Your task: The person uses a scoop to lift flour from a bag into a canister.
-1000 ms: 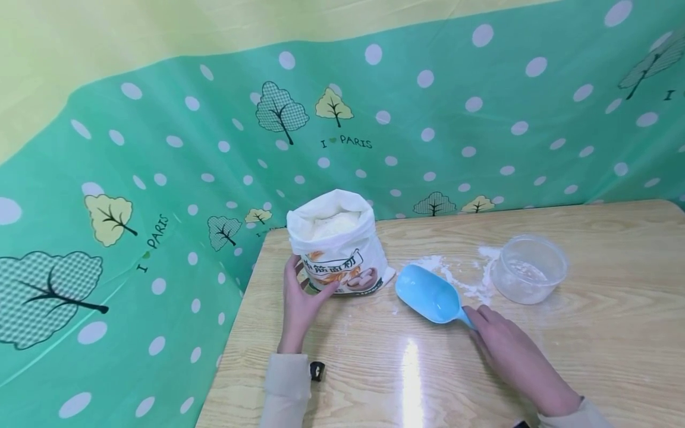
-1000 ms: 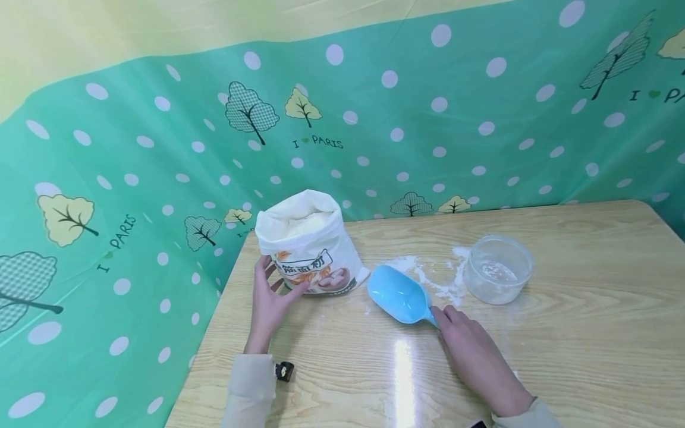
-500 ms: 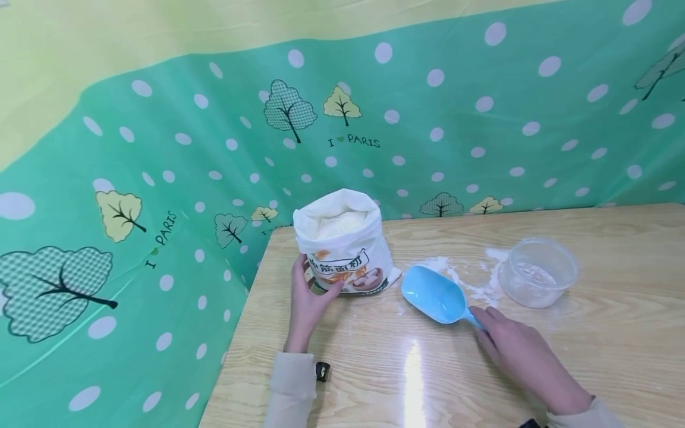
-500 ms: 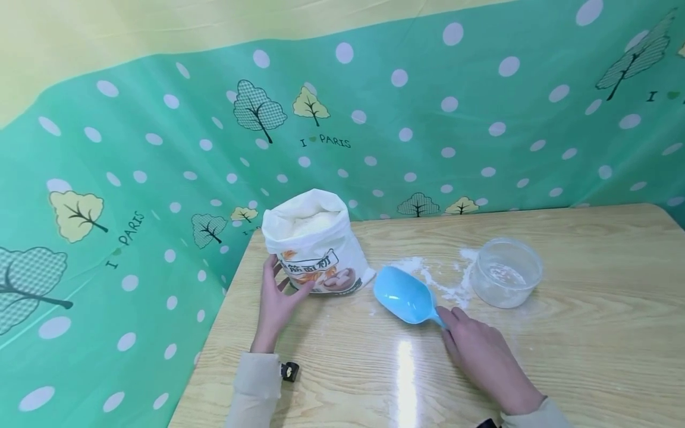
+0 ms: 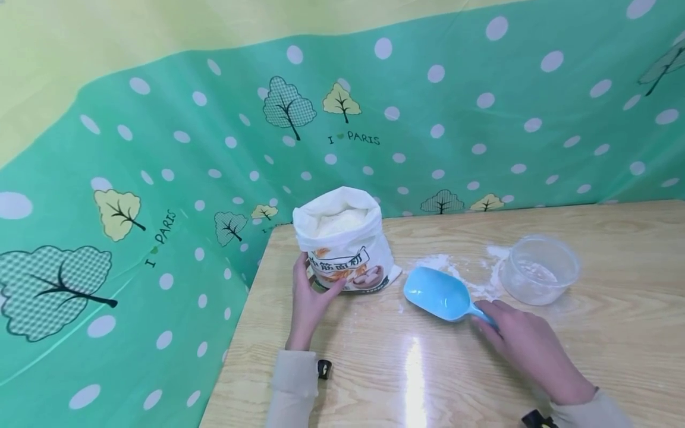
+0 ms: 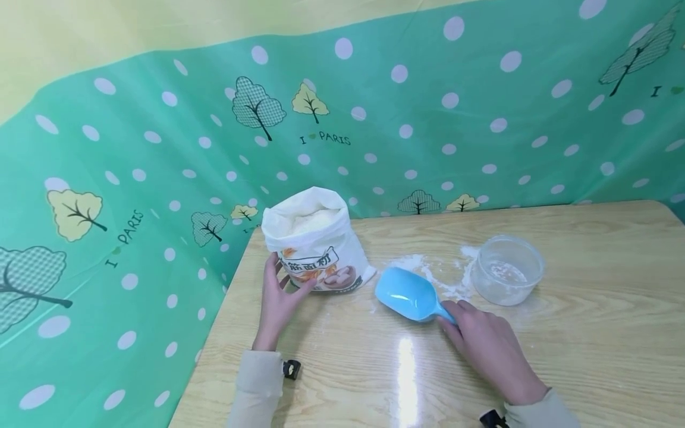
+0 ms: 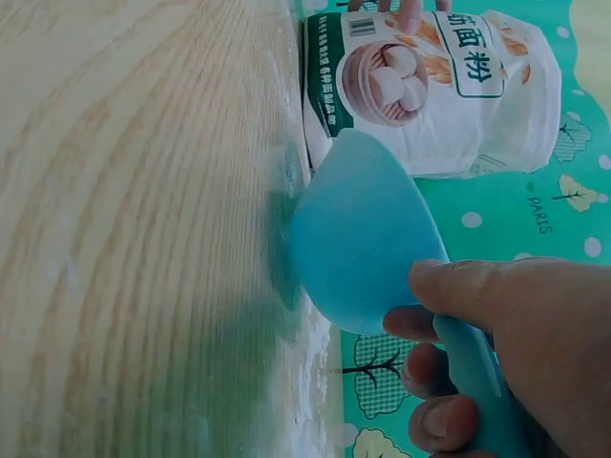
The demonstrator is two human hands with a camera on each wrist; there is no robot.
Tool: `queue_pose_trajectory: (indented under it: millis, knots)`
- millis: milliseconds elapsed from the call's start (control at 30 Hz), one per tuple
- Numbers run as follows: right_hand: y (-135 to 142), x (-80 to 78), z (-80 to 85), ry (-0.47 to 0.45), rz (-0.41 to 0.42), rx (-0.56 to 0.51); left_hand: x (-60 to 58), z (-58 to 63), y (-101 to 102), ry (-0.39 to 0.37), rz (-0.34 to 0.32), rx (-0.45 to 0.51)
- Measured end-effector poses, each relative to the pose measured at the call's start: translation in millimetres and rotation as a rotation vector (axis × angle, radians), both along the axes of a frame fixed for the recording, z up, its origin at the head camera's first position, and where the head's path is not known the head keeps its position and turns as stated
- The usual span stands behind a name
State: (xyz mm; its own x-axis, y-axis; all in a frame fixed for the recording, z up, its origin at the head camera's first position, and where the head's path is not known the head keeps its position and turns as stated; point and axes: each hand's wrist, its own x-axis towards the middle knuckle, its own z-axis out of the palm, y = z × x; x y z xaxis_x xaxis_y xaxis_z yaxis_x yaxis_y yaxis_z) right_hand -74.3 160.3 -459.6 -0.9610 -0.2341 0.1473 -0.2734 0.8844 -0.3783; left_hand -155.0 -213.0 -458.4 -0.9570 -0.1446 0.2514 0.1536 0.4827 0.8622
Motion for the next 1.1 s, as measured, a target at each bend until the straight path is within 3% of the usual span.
queue_pose_trajectory:
  millis: [200,333,600,767,967,1100]
  knots:
    - [3,-4.6,8.9,0.141,0.015,-0.073,-1.0,0.1,-1,0.000,0.001,-0.002]
    - [5,-7.0,15.8,0.235,0.027,-0.064,-1.0,-0.9,-1,0.004,0.004,-0.005]
    - [9,-14.6,35.7,0.217,0.026,-0.022,-2.1,-2.8,-1,0.007,-0.002,-0.008]
    - [11,-20.2,48.9,0.265,0.024,0.003,-2.2,-1.3,-1,0.000,0.001,-0.013]
    - [10,-23.6,58.6,0.258,0.032,0.020,-1.0,-0.7,1,-0.011,0.001,-0.025]
    - [9,-27.1,63.8,0.311,0.063,0.029,-0.1,-1.9,1,-0.013,-0.006,-0.019]
